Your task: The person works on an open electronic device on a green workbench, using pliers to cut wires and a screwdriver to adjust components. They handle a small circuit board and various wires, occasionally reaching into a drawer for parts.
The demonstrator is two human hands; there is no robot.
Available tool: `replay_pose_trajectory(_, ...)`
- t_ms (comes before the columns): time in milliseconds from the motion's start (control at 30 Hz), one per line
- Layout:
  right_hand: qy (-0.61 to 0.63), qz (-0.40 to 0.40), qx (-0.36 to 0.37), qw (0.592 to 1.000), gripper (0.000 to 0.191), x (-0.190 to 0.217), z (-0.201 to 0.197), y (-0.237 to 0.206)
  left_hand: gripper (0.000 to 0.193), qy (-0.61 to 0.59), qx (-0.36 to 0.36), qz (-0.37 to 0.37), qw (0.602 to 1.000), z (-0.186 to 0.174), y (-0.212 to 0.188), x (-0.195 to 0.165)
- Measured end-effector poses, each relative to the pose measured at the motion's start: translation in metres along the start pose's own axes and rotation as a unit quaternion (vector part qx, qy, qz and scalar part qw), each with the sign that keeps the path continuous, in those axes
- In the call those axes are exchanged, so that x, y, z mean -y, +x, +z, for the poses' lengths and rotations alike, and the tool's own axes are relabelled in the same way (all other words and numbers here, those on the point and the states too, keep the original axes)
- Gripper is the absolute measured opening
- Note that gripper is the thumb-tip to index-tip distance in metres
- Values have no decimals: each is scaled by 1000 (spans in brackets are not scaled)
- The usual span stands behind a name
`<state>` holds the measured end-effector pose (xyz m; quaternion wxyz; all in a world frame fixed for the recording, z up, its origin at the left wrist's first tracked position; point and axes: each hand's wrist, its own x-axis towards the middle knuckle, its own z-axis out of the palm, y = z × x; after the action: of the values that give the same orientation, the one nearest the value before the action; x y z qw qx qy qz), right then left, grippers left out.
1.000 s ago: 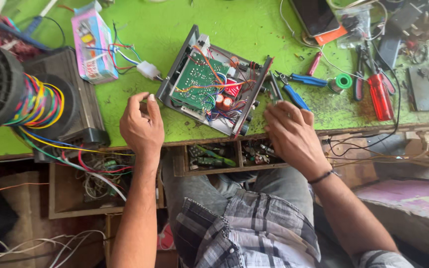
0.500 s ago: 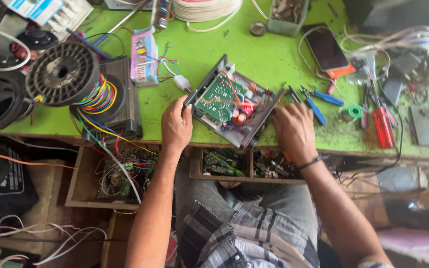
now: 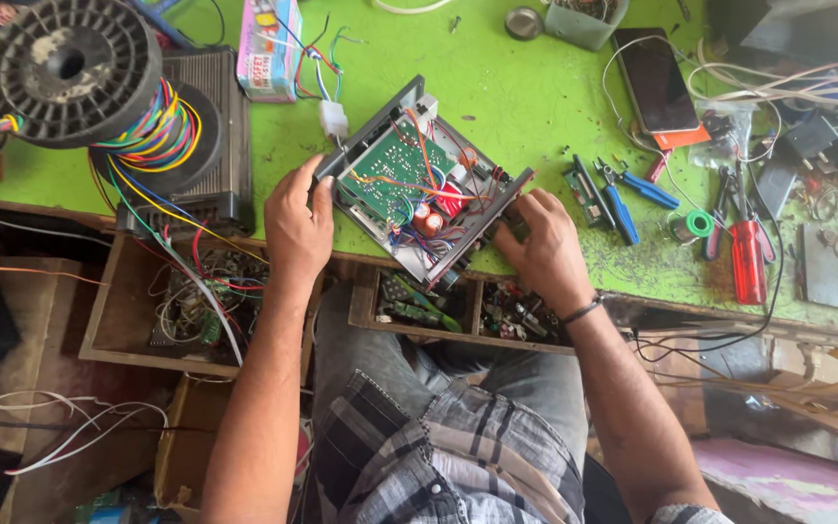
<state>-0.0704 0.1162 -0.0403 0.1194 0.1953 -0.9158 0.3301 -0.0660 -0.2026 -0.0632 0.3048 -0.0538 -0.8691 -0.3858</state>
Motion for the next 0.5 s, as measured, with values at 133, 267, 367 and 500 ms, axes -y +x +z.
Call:
replay_pose_trajectory(133, -20, -2, -9, 1000, 21, 1, 4, -2, 29, 31, -10, -1, 999, 4, -3, 2)
replay_pose_trajectory(267, -46, -25, -34, 998, 22, 1, 7, -8, 29, 32, -6, -5, 999, 5, -4, 5)
replay_pose_trajectory(367, -37, -2, -53, 998, 21, 0, 8, -10, 30, 37, -7, -12, 999, 5, -4, 6)
replay_pose_trajectory(500, 19, 51, -88, 995, 18, 1, 10, -9, 30, 42, -13, -21, 999, 5, -4, 7)
